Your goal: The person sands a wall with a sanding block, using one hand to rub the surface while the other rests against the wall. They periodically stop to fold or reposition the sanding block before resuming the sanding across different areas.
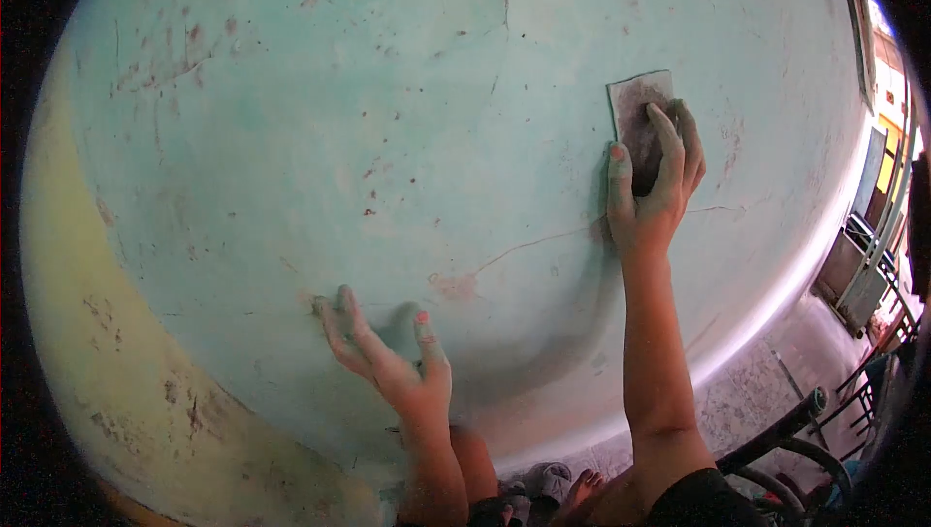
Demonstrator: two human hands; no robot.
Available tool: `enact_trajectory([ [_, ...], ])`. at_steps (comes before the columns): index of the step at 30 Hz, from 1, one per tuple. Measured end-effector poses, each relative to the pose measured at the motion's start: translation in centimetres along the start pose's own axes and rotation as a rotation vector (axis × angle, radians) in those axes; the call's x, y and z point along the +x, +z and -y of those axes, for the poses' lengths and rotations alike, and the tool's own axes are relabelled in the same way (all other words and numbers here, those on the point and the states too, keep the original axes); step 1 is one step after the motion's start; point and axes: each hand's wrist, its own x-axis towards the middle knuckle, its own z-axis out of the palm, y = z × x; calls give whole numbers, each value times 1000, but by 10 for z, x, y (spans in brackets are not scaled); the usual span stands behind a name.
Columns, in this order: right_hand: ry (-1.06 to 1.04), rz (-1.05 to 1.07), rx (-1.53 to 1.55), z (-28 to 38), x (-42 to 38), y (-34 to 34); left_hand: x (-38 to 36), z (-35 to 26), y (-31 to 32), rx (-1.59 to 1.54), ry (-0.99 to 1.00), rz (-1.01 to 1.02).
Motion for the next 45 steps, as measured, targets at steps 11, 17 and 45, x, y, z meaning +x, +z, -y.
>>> enact_trajectory([
  [11, -170, 178, 106, 13, -18, -8, -4, -3, 4, 58, 30, 45],
  [17, -268, 302, 181, 31, -17, -8, -6, -9, 11, 81, -1, 31],
  [45, -15, 100, 208, 76, -14, 17, -12, -5, 16, 130, -19, 142],
])
